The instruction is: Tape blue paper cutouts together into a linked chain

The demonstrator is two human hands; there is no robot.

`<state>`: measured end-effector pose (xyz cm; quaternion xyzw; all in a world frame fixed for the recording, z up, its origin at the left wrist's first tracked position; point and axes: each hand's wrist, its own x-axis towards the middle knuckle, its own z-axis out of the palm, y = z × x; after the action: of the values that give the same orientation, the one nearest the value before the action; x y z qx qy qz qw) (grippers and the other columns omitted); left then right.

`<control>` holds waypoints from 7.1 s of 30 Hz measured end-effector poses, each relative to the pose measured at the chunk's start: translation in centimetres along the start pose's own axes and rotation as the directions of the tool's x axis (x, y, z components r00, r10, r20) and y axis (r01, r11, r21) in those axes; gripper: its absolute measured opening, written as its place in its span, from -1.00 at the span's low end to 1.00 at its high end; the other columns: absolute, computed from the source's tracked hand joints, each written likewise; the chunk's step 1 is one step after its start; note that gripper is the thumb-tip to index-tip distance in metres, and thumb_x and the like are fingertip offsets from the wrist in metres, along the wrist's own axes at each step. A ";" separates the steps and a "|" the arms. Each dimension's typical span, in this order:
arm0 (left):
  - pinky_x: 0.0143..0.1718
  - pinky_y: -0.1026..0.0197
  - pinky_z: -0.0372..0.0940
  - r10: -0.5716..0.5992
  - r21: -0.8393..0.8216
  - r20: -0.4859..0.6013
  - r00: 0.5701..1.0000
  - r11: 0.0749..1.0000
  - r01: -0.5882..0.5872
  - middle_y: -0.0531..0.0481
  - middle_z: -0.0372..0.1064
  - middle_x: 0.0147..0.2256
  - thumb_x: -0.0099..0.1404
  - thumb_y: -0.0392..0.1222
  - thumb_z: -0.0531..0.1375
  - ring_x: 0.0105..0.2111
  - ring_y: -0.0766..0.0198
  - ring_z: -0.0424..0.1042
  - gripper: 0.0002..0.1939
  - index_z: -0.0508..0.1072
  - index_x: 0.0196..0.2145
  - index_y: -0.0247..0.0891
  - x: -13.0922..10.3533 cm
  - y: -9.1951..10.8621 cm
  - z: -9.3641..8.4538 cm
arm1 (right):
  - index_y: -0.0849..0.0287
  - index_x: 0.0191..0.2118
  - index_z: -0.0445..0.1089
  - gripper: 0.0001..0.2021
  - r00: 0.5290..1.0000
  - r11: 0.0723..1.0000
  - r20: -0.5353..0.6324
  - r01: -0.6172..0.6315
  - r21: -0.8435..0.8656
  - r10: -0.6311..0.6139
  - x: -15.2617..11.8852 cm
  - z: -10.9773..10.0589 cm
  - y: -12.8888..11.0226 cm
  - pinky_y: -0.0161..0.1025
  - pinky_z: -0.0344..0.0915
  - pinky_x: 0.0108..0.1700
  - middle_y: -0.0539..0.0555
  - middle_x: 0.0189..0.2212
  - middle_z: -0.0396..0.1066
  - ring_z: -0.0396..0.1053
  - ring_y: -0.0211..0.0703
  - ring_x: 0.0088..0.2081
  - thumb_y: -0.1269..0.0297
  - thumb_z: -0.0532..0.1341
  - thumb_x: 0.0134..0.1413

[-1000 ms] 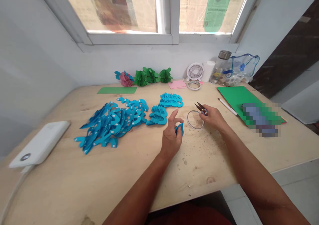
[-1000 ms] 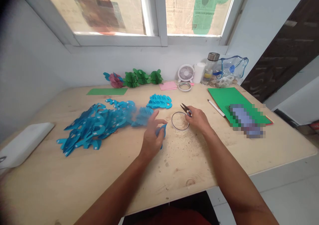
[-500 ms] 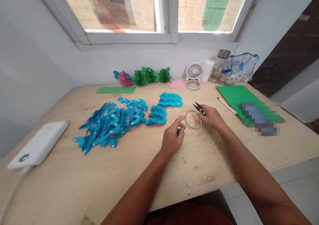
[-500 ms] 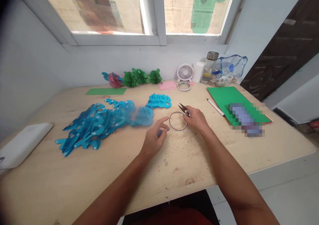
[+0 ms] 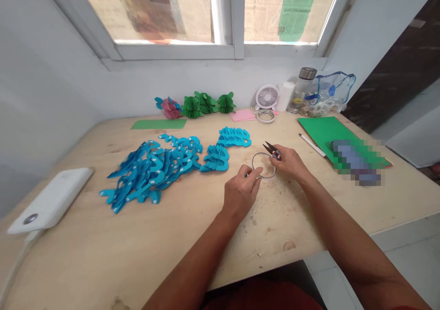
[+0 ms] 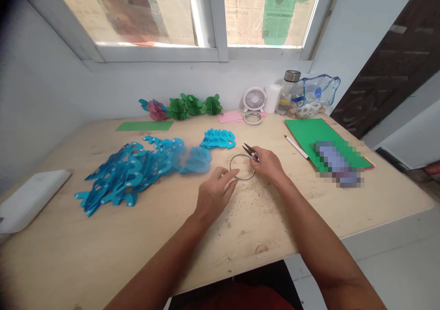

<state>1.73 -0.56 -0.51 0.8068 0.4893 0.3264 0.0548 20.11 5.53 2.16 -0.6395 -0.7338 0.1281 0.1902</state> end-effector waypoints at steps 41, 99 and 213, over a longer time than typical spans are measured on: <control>-0.60 0.38 0.06 -0.499 -0.777 0.192 0.845 0.449 0.441 0.04 0.40 -0.51 0.14 -0.16 0.16 -0.64 0.46 0.18 -0.86 0.38 -0.44 -0.31 1.3 -0.2 -1.0 | 0.24 -0.38 0.38 -0.79 0.993 0.775 -0.009 0.097 0.625 -0.117 -2.0 -0.1 -4.2 -0.38 0.05 -0.50 -0.04 -0.57 0.18 0.08 -0.35 -0.53 0.18 0.18 -0.04; -0.70 0.39 -0.05 -0.425 -0.874 0.239 0.873 0.298 0.384 0.10 0.28 -0.53 0.16 -0.15 0.16 -0.70 0.54 -0.06 -0.52 0.35 0.05 -0.22 1.0 -1.0 -0.7 | 0.24 -0.43 0.32 -0.54 0.968 0.702 0.193 -0.027 0.712 -0.159 -1.2 0.3 -2.5 -0.34 -0.10 -0.57 -0.12 -0.73 0.02 -0.02 -0.37 -0.64 -0.08 -0.04 0.14; -0.61 0.37 0.07 -0.391 -0.814 0.190 0.900 0.451 0.368 0.08 0.28 -0.60 0.15 -0.20 0.14 -0.62 0.44 0.09 -0.60 0.44 -0.04 -0.29 1.0 -0.7 -0.8 | 0.21 -0.46 0.29 -0.65 0.969 0.913 0.019 0.227 0.338 -0.247 -2.0 0.0 -3.8 -0.39 -0.06 -0.50 -0.10 -0.65 0.10 0.04 -0.36 -0.56 0.01 0.05 0.11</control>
<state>1.00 0.50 0.33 0.5479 0.4423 0.5080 0.4961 16.97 3.04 3.54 -0.5002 -0.7790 0.2458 0.2872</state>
